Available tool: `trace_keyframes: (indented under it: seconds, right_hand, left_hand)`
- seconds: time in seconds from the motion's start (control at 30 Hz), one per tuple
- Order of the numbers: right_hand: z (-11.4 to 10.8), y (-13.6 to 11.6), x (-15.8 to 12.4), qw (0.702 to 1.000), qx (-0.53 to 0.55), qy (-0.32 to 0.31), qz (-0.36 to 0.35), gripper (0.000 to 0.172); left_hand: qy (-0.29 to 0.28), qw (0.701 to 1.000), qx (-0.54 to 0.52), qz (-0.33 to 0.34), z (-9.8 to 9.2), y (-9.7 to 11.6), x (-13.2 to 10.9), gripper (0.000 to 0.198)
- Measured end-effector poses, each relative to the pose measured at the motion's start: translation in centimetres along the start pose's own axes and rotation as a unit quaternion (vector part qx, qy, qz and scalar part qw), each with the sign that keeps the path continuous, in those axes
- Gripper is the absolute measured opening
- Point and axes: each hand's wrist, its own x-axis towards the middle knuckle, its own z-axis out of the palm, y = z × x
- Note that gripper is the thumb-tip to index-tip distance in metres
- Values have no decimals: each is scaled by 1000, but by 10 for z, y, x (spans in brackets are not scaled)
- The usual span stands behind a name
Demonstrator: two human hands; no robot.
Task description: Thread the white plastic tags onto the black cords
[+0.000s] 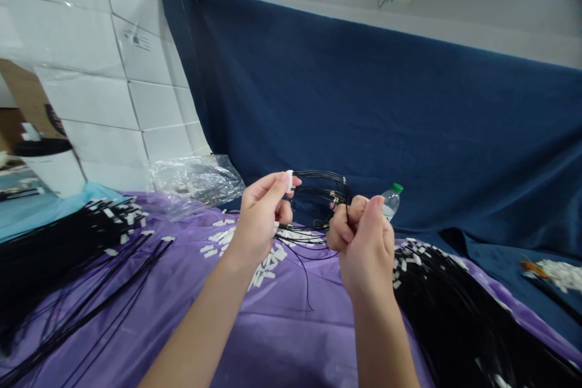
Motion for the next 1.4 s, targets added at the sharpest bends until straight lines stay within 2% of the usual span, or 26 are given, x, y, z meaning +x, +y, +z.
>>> trace_keyframes:
  seconds: [0.37,0.7,0.9,1.4]
  right_hand:
    - [-3,2,4,1000,1,-23,13,50]
    - [5,-4,-6,991,-112,-68,-2,49]
    - [5,-3,-7,987,-145,-70,12,52]
    - [7,-4,-9,988,-121,-90,14,44]
  left_hand:
    - [-2,1000,3,0,-1,-2,0,24]
    - [-2,1000,6,-18,0,-1,-1,23]
    - [-3,1000,4,-22,0,0,-1,23]
    - [1,1000,11,-28,1,1,-2,25]
